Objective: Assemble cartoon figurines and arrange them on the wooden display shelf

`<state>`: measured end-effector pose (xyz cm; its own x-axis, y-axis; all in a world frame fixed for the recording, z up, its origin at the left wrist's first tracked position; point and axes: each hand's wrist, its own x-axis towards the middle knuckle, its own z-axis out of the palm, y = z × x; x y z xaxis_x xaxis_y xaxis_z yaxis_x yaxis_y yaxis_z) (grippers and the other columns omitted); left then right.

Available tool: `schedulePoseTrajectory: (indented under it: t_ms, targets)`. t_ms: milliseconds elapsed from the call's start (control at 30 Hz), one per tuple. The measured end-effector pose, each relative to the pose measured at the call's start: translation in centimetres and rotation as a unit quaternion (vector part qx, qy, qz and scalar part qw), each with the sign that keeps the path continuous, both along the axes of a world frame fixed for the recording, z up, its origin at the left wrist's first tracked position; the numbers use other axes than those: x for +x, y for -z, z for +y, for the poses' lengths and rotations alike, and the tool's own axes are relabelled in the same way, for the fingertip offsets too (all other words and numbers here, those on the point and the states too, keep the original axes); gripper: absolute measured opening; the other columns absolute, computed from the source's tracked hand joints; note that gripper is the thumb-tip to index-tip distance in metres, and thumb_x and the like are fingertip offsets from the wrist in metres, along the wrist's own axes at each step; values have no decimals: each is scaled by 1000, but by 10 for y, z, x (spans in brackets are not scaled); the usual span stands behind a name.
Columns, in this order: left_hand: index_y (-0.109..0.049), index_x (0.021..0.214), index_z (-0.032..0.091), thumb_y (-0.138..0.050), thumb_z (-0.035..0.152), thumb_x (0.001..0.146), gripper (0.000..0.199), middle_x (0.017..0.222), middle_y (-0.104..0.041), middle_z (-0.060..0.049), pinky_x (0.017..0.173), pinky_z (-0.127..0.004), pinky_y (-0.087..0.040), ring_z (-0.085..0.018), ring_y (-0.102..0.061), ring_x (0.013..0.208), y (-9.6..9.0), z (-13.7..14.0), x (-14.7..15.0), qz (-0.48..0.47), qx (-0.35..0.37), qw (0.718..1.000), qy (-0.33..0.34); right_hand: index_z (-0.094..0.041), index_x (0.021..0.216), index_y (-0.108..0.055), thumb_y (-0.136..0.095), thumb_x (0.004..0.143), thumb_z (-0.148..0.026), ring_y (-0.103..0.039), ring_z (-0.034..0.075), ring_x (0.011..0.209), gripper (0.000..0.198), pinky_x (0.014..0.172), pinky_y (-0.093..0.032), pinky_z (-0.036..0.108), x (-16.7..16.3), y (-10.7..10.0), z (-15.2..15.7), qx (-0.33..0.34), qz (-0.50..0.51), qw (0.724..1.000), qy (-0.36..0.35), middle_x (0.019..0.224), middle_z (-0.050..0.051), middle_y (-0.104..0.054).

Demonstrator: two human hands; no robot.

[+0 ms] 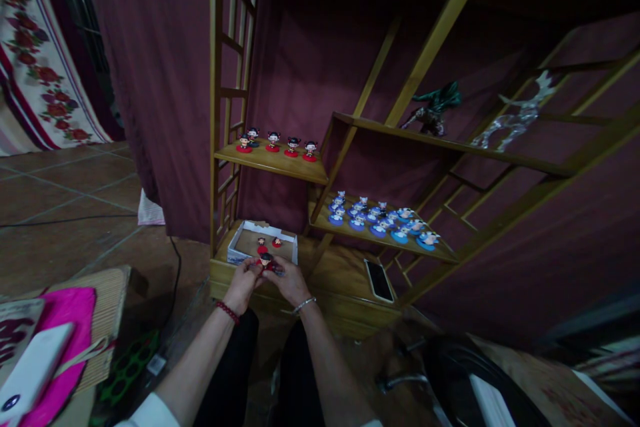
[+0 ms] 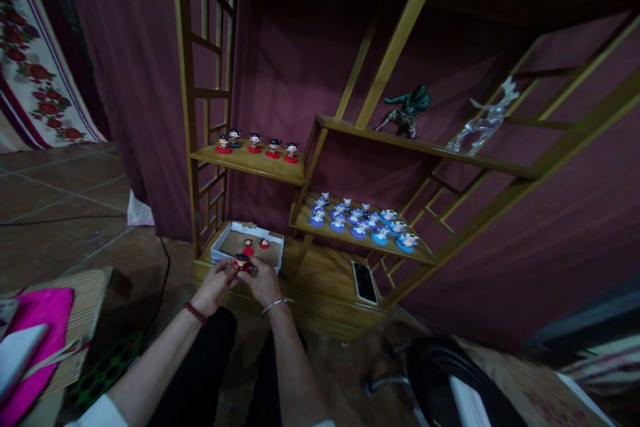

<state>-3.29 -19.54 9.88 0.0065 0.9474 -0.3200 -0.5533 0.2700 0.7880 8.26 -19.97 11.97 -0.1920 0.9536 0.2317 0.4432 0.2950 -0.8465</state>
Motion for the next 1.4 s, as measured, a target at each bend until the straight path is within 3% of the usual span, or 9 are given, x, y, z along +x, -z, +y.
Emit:
schedulePoseTrajectory:
  t_ms: [167,433,1067,1400]
  targets:
    - [-50,75,14,-54,4,67,13,63,-58,0,58,-21,-48,-8,-56,56,-4,0,-3,11,-3,1000,-5,-21,102,-57,-60,64,-22,-58,16,80,39,75,-45,30,-2,3,3,-20,18,1000,8,91,1,-63]
    - [-52,73,13,-53,1,67,13,64,-60,-1,60,-22,-48,-9,-57,58,-13,-2,-6,-10,5,1000,-7,-20,91,-61,-59,64,-22,-58,15,74,27,72,-46,28,-6,1,5,-14,33,999,4,82,0,-64]
    - [-61,78,11,-60,4,59,20,79,-65,-8,69,-27,-47,-15,-60,71,-10,5,-19,6,55,997,55,-19,95,-61,-61,65,-27,-59,16,77,31,73,-47,31,-6,5,16,-13,42,999,-6,87,2,-65]
    - [-58,83,13,-59,1,60,26,76,-64,-5,65,-28,-47,-13,-59,67,-23,2,-21,20,47,998,39,-20,94,-60,-61,65,-28,-59,16,77,30,74,-47,31,-7,1,20,0,34,999,-11,87,1,-65]
